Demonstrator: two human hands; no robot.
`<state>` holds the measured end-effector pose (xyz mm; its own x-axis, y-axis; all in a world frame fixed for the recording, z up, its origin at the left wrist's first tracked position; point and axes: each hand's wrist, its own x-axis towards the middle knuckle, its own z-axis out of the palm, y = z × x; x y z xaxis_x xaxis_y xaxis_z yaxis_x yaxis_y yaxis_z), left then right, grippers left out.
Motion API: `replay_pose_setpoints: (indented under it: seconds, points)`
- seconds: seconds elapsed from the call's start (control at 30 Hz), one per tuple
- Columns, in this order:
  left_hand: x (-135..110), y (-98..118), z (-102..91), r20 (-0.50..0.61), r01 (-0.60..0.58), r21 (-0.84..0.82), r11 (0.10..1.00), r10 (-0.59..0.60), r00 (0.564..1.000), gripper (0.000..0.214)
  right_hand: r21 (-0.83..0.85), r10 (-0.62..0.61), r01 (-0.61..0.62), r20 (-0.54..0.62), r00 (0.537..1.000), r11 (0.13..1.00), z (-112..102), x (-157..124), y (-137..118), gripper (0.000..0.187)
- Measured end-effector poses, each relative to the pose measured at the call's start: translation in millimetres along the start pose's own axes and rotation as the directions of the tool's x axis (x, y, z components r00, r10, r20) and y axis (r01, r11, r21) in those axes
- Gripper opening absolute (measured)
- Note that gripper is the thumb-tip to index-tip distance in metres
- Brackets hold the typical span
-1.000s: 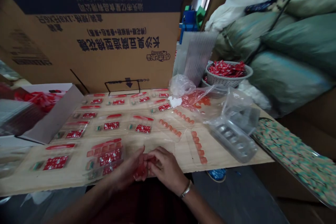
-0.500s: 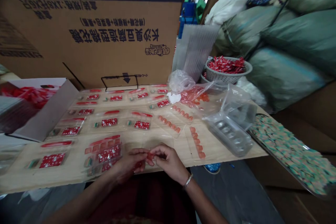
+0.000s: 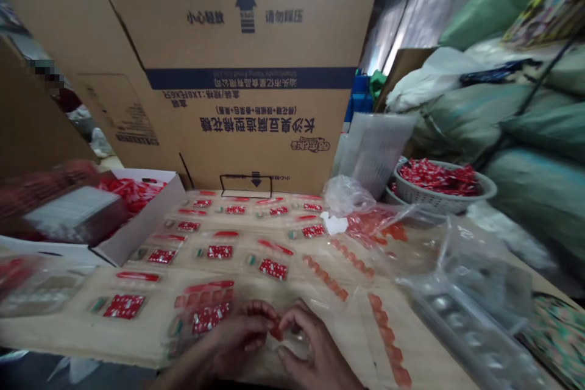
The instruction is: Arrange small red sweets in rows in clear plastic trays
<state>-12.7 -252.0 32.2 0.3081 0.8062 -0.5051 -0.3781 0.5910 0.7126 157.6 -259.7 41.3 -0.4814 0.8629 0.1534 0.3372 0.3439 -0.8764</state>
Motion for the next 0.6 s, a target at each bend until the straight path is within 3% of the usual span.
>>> replay_pose_setpoints:
  seconds: [0.1,0.2,0.3,0.43,0.6]
  points:
    - [-3.4,14.8,2.7,0.028,-0.08,0.028,0.996,0.08,0.996,0.03,-0.049,0.004,-0.004,0.004,1.0,0.999,-4.4,13.1,-14.6,0.014]
    - [-4.3,12.8,8.4,0.072,-0.082,0.036,0.996,0.079,0.994,0.034,-0.051,0.002,-0.001,0.022,1.0,0.999,-9.5,10.2,-15.2,0.013]
    - [0.7,-3.3,10.3,0.082,-0.016,0.123,0.992,0.005,0.997,0.033,-0.072,0.073,-0.072,0.008,0.997,0.995,-20.5,-8.8,5.2,0.008]
    - [12.6,-25.3,4.5,-0.05,0.068,0.279,0.958,-0.056,0.997,0.03,-0.239,0.159,-0.188,-0.136,0.978,0.953,-35.1,-36.3,42.2,0.002]
    - [21.4,-33.9,-0.7,-0.081,0.078,0.34,0.937,-0.053,0.995,0.03,-0.415,0.114,-0.151,-0.112,0.987,0.897,-29.6,-35.7,54.2,0.005]
